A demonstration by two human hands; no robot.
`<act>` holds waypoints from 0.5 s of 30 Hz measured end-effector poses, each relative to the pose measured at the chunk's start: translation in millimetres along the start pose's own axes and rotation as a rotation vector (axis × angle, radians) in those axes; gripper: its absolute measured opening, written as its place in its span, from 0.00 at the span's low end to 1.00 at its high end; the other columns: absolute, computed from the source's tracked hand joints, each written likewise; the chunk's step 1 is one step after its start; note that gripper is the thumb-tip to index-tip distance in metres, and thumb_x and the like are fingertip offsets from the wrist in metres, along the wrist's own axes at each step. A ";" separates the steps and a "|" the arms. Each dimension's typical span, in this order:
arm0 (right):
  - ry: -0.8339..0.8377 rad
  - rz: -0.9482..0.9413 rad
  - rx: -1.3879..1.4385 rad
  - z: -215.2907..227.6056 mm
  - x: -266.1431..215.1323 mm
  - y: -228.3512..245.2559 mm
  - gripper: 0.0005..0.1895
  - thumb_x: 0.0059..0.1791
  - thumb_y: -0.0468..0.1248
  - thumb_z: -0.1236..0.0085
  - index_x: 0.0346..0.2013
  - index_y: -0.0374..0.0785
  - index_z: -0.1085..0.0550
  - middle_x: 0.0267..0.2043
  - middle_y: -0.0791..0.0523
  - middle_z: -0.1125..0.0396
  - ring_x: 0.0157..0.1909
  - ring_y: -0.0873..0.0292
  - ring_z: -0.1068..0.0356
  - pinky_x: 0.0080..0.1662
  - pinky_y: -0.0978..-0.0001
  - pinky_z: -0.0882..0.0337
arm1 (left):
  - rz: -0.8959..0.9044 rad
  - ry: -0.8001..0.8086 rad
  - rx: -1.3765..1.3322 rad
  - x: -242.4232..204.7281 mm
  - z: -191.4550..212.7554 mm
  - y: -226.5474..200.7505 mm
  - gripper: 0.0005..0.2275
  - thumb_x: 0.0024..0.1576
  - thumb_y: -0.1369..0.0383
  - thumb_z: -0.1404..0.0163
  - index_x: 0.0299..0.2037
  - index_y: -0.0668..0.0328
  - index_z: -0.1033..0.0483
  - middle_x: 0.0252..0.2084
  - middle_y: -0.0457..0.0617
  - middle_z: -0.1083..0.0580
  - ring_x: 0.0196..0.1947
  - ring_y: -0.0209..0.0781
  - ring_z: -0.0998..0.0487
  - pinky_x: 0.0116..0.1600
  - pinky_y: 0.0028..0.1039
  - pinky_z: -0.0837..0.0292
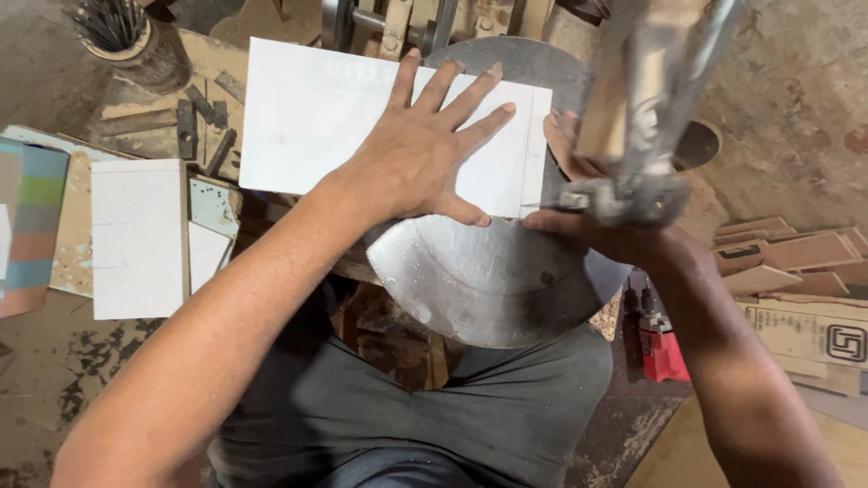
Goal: The person sits on the floor and uses a vertical bandsaw to cut white rectangular plates along marked lines. They hold the plates with both hands, guide them through the blade, and then place the cut pieces into a nearby container.
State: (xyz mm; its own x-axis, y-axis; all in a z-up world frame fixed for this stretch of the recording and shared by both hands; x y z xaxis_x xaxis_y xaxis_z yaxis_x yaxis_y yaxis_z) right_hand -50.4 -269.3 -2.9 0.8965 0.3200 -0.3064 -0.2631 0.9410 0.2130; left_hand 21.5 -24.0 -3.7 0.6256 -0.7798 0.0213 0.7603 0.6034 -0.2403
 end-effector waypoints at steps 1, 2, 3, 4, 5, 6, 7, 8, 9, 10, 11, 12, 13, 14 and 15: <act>-0.036 0.059 -0.082 1.0 0.0 -1.7 0.27 0.47 0.63 0.38 0.49 0.48 0.20 0.58 0.52 0.28 0.65 0.42 0.38 0.62 0.48 0.35 | -0.010 -0.023 -0.002 0.1 0.4 0.7 0.57 0.34 0.28 0.46 0.74 0.43 0.50 0.77 0.53 0.57 0.74 0.65 0.57 0.72 0.63 0.73; -0.038 0.102 -0.097 -0.3 -0.5 -4.9 0.24 0.48 0.60 0.39 0.50 0.50 0.20 0.58 0.53 0.28 0.64 0.45 0.36 0.62 0.51 0.33 | -0.012 -0.023 0.004 0.2 0.4 1.7 0.56 0.35 0.28 0.46 0.74 0.44 0.50 0.77 0.54 0.56 0.74 0.65 0.57 0.72 0.64 0.73; -0.039 0.144 -0.112 -3.5 -1.8 -8.7 0.21 0.49 0.58 0.40 0.50 0.52 0.21 0.57 0.55 0.28 0.63 0.48 0.35 0.62 0.53 0.32 | -0.015 -0.020 0.008 -0.2 -0.1 2.0 0.56 0.36 0.27 0.46 0.74 0.45 0.49 0.77 0.55 0.56 0.74 0.65 0.57 0.72 0.64 0.73; -0.039 0.186 -0.127 -7.6 -3.0 -13.6 0.19 0.50 0.56 0.41 0.51 0.55 0.21 0.57 0.56 0.28 0.62 0.51 0.33 0.62 0.56 0.31 | -0.018 -0.018 0.012 -0.8 -0.5 1.8 0.56 0.37 0.27 0.46 0.74 0.46 0.49 0.77 0.56 0.56 0.74 0.65 0.56 0.72 0.65 0.72; -0.043 0.230 -0.143 -12.4 -2.9 -19.2 0.16 0.51 0.54 0.42 0.51 0.57 0.22 0.57 0.58 0.27 0.61 0.54 0.32 0.62 0.58 0.30 | -0.021 -0.031 0.013 -1.0 0.4 1.9 0.56 0.35 0.27 0.47 0.74 0.46 0.49 0.77 0.55 0.56 0.74 0.65 0.56 0.72 0.64 0.72; -0.047 0.273 -0.158 -18.3 -2.9 -24.9 0.14 0.52 0.51 0.43 0.51 0.59 0.22 0.56 0.59 0.27 0.60 0.57 0.31 0.61 0.61 0.29 | -0.025 -0.044 0.015 -1.4 1.7 2.0 0.57 0.34 0.27 0.47 0.74 0.45 0.49 0.77 0.55 0.55 0.74 0.65 0.56 0.72 0.64 0.72; -0.051 0.313 -0.174 -24.6 -3.6 -31.0 0.13 0.53 0.49 0.44 0.52 0.61 0.23 0.56 0.61 0.27 0.59 0.60 0.29 0.61 0.63 0.28 | -0.030 -0.056 0.016 -1.3 3.2 1.6 0.57 0.33 0.27 0.47 0.74 0.45 0.48 0.78 0.54 0.55 0.75 0.64 0.55 0.72 0.64 0.71; -0.062 0.373 -0.256 -32.4 -3.7 -36.2 0.15 0.53 0.44 0.46 0.54 0.59 0.24 0.57 0.61 0.27 0.59 0.60 0.29 0.57 0.65 0.28 | -0.027 -0.044 0.015 -1.2 4.2 2.1 0.57 0.35 0.27 0.47 0.74 0.46 0.48 0.78 0.55 0.55 0.74 0.65 0.55 0.72 0.64 0.71; -0.068 0.431 -0.339 -41.1 -4.6 -41.4 0.18 0.53 0.38 0.49 0.56 0.58 0.24 0.59 0.62 0.28 0.58 0.60 0.29 0.52 0.66 0.29 | -0.022 -0.033 0.011 -1.3 4.0 2.0 0.56 0.36 0.26 0.48 0.74 0.46 0.48 0.77 0.55 0.55 0.74 0.65 0.56 0.72 0.65 0.71; -0.074 0.489 -0.423 -49.0 -5.5 -46.9 0.21 0.53 0.33 0.52 0.58 0.57 0.25 0.60 0.62 0.28 0.57 0.61 0.29 0.47 0.68 0.30 | -0.018 -0.021 0.007 -1.0 3.6 1.6 0.55 0.38 0.26 0.48 0.74 0.47 0.48 0.77 0.56 0.56 0.74 0.66 0.56 0.72 0.65 0.71; 0.040 0.332 -0.129 -56.1 -2.3 -58.0 0.19 0.53 0.34 0.51 0.57 0.52 0.26 0.60 0.62 0.28 0.59 0.63 0.29 0.51 0.71 0.31 | -0.018 -0.015 0.006 0.0 3.9 1.6 0.55 0.37 0.26 0.48 0.74 0.47 0.49 0.77 0.56 0.56 0.74 0.66 0.56 0.72 0.65 0.71; 0.154 0.173 0.163 -63.9 0.3 -67.9 0.17 0.53 0.35 0.51 0.57 0.47 0.26 0.60 0.61 0.28 0.60 0.66 0.28 0.54 0.73 0.31 | -0.018 -0.009 0.004 0.9 4.3 1.8 0.56 0.36 0.26 0.48 0.73 0.46 0.49 0.77 0.55 0.56 0.74 0.66 0.57 0.71 0.65 0.71; 0.268 0.013 0.456 -71.7 1.5 -76.3 0.16 0.53 0.36 0.51 0.56 0.41 0.27 0.60 0.60 0.27 0.61 0.68 0.28 0.58 0.76 0.32 | -0.017 -0.002 0.004 1.8 4.5 1.8 0.56 0.35 0.26 0.48 0.73 0.46 0.49 0.76 0.55 0.56 0.74 0.66 0.57 0.71 0.64 0.71; 0.267 0.003 0.601 -74.7 2.8 -80.0 0.16 0.54 0.35 0.52 0.56 0.43 0.27 0.60 0.60 0.27 0.61 0.67 0.28 0.59 0.76 0.30 | -0.013 0.001 0.007 2.1 5.0 2.0 0.56 0.36 0.26 0.48 0.73 0.46 0.49 0.77 0.55 0.56 0.74 0.66 0.57 0.71 0.64 0.71; 0.266 -0.007 0.747 -76.8 3.4 -82.8 0.16 0.54 0.35 0.53 0.56 0.44 0.26 0.60 0.59 0.27 0.61 0.66 0.28 0.59 0.77 0.29 | -0.010 0.005 0.010 2.2 5.1 2.2 0.56 0.36 0.26 0.48 0.74 0.46 0.50 0.77 0.56 0.56 0.74 0.66 0.58 0.71 0.64 0.71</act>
State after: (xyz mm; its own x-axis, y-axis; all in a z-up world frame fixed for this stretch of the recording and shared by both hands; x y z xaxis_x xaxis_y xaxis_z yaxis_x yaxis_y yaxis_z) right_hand -52.9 -337.7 -92.8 0.7573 0.4188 -0.5011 0.1355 0.6498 0.7479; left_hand 25.4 -23.5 0.8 0.6171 -0.7867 0.0184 0.7682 0.5972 -0.2307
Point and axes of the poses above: each hand's wrist, its own x-axis towards the middle knuckle, its own z-axis out of the back of the hand, y = z × x, the point moved 3 cm from there along x, towards the middle knuckle
